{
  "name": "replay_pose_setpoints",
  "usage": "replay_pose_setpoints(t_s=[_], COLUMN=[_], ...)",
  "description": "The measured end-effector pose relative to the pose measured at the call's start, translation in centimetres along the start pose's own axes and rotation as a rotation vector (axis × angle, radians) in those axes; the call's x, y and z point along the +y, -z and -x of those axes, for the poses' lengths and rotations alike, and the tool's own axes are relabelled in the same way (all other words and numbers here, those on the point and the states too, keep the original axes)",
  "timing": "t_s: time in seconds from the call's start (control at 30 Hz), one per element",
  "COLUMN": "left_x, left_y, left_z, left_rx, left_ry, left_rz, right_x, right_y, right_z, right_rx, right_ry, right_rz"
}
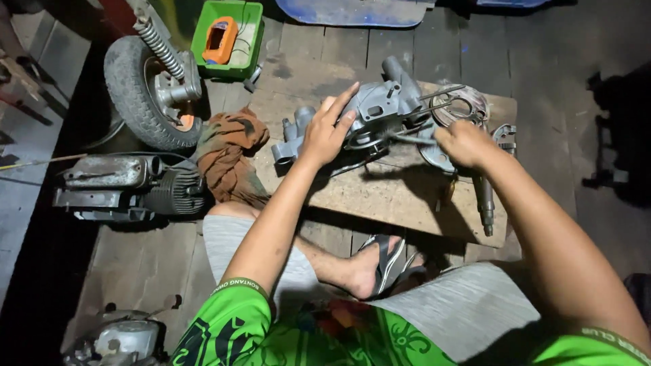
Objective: The person cleans a metal engine part using a wire brush and a metal rod. They scrub the exterior surfaces and then insert the rod into the internal openings to clean the inside.
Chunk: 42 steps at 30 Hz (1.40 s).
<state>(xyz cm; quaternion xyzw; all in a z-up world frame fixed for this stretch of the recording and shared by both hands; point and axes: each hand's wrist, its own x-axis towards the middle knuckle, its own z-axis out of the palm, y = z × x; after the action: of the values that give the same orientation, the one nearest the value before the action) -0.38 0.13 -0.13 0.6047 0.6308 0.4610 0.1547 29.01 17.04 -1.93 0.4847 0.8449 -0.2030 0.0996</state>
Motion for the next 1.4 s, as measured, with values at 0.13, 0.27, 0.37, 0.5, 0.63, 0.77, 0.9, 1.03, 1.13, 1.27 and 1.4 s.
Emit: replay_pose_setpoints(t_s=[0.13,0.27,0.37,0.5,0.63,0.77,0.9,1.03,1.13,1.27,1.4], left_x=[-0.7,-0.8,-0.7,-1.1,-1.3,-0.9,-0.1,0.4,0.4,0.6,0.3], left_y=[0.0,-0.3,-0.3,-0.5,-0.5,-0.2,0.1,0.2,0.3,0.4,0.4], left_z=[-0.1,-0.2,-0.1,-0.1,-0.1,-0.1,-0.3,-0.4,-0.5,-0.4,-0.7], left_rx=[-0.022,-0.005,0.023,0.052,0.056,0.033,-0.13,-0.149,-0.142,-0.16,-0.2], left_ry=[0.0,-0.021,-0.02,-0.038,-0.066,-0.035,0.108,0.161,0.161,0.174,0.151], left_rz=[0.0,-0.011,0.007,0.005,0.009,-0.001,-0.043,-0.062,-0.061,-0.058,-0.071], right_x=[-4.3,-5.9,-8.5,-7.9,-5.2,-2.5,-8.4,-10.0,-10.1,-12.8,-13.0], right_y=[-1.6,-5.8,-6.4,-8.2,-9.4,-10.7,-5.5,-5.1,-4.6,-2.6,-5.5], right_z=[3.1,3.7,4.9,4.4,3.0,2.5,6.0,7.0,6.9,8.0,7.2], right_rx=[-0.243,-0.486,-0.455,-0.12,-0.142,-0.038,-0.172,-0.242,-0.175,-0.349,-0.108], right_ry=[-0.037,0.104,0.249,0.437,0.28,0.274,0.351,0.302,0.384,0.108,0.355], right_rz=[0.048,0.215,0.229,0.384,0.365,0.493,0.455,0.55,0.474,0.169,0.094])
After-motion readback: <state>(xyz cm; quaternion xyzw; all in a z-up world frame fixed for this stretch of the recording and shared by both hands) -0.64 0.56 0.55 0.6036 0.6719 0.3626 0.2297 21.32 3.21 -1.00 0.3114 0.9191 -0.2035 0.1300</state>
